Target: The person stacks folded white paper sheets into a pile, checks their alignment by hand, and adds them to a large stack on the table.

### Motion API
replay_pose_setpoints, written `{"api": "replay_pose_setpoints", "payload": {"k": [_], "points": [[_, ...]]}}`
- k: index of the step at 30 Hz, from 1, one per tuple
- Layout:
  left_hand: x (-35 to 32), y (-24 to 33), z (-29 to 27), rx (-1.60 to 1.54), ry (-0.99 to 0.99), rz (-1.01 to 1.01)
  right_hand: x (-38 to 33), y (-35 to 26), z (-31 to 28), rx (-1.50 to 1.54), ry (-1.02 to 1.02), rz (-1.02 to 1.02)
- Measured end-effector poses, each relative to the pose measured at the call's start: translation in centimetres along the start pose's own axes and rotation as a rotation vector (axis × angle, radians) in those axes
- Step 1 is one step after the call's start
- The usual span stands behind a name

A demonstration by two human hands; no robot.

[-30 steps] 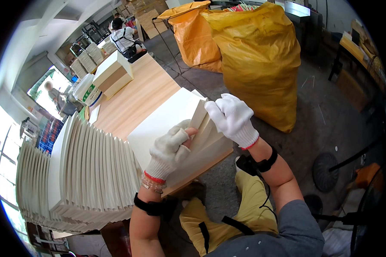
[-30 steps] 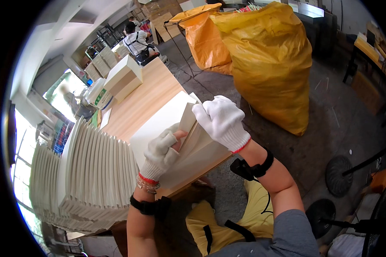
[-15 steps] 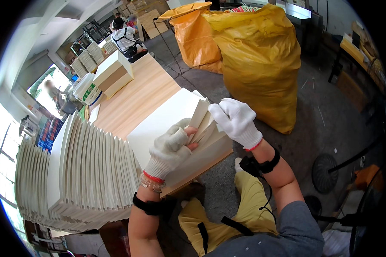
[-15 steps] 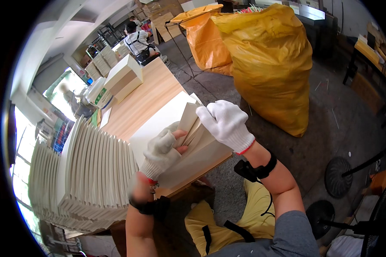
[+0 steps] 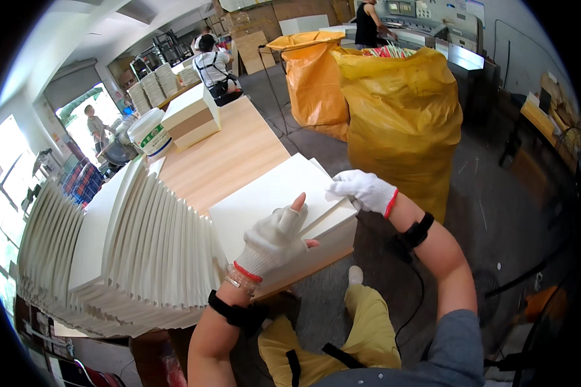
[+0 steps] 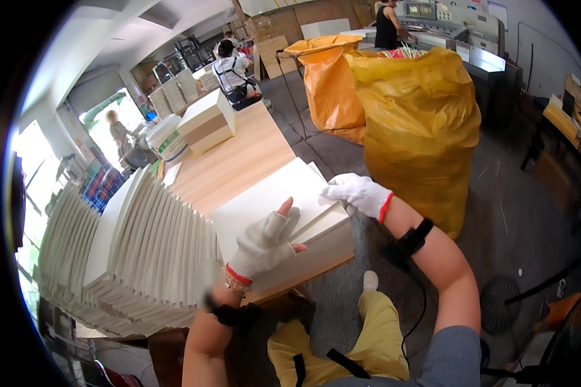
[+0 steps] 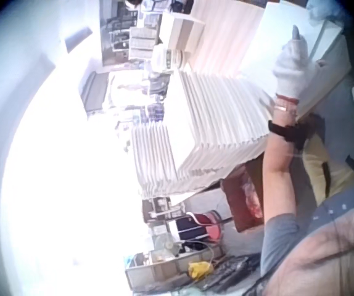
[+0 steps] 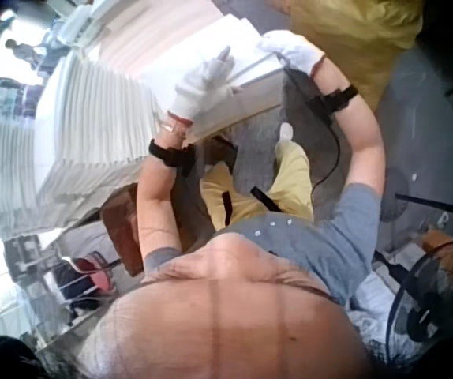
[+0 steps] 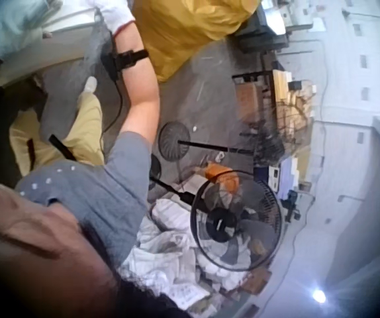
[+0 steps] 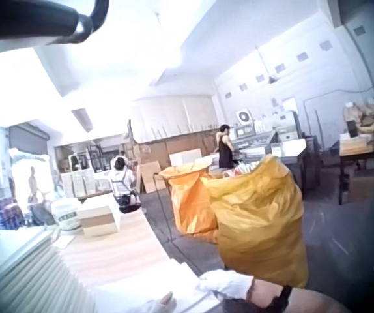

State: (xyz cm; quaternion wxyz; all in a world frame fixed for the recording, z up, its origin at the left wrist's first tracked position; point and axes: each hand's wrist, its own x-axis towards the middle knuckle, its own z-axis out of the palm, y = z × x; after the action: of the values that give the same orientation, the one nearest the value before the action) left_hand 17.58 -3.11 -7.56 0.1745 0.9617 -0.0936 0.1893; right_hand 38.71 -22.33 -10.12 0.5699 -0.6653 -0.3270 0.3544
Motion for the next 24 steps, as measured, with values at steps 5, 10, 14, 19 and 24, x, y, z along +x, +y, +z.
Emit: {"api": "replay_pose_setpoints", "payload": {"k": [5,10,14,19,24], "points": [[-1.9,-2.9,-0.6,0.571,0.345,0.049,-1.6,1.3,1.3,0.161,0.041,-0.246],[-6.3,-4.0,-4.5,-0.888,0.497,-0.702,-2.3,2.8,1.1,0.216,0.070,-0.409],[-7.6,-2.8,-4.6,-1.414,0.450,-0.674,-1.9,2.5,-0.2,0.377,-0.234,-0.361],[-8.0,-3.4,-3.0,-1.483,0.503,-0.784,-3.1,0.8,-0.5,0.370,-0.409,-0.381],[-8.2,-2.3,-3.9,-1.537,0.495,-0.758,-2.5,1.4,-0.5,0.316,-0.379,-0.423]]}}
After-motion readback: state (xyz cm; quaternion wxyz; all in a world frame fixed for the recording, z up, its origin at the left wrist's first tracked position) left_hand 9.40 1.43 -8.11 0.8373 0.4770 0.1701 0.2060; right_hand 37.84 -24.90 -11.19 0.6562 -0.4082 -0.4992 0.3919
